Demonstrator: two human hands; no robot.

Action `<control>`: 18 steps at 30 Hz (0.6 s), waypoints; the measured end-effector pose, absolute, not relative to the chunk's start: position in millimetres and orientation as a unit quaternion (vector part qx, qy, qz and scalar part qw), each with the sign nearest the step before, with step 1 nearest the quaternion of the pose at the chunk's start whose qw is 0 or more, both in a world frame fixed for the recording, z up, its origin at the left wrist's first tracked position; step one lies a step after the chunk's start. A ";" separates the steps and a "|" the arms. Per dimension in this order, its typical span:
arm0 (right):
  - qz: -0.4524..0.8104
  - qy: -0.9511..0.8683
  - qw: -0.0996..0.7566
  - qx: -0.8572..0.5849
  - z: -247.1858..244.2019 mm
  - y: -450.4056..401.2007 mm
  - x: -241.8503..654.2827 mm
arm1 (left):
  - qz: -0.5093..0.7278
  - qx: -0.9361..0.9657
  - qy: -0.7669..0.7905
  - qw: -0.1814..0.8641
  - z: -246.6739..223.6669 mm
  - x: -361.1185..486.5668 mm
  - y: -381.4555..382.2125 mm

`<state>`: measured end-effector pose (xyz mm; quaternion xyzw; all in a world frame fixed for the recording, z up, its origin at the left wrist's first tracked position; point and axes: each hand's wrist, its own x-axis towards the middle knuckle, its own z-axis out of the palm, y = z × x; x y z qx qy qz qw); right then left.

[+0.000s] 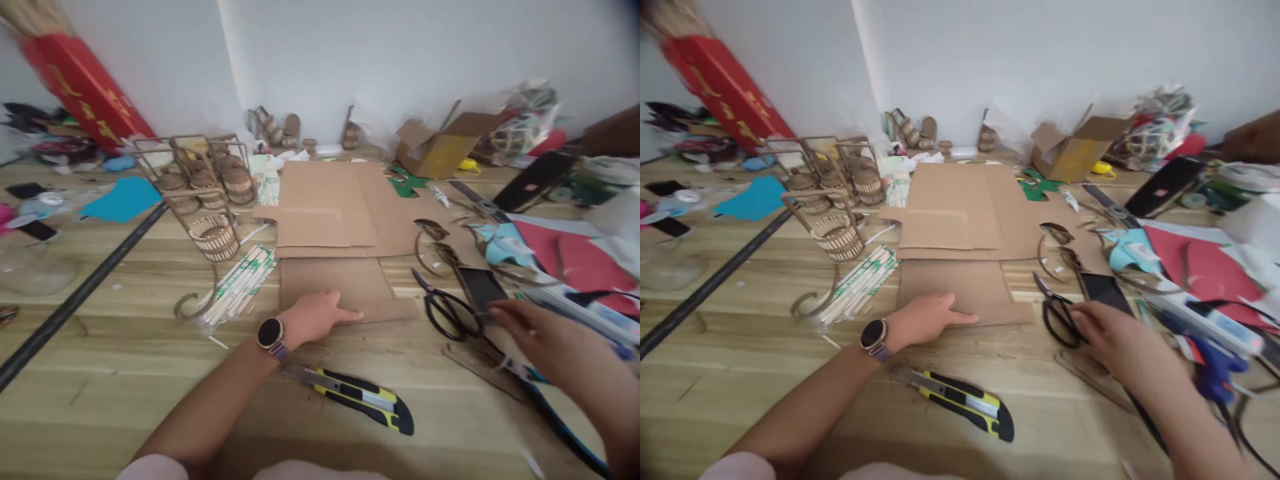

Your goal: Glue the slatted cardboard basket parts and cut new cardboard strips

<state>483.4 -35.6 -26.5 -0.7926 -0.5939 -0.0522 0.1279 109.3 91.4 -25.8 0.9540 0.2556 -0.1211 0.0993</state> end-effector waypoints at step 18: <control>-0.200 -0.861 -0.010 -0.468 -38.1 177.8 302.0 | -0.119 0.952 0.255 0.118 -18.6 110.8 90.3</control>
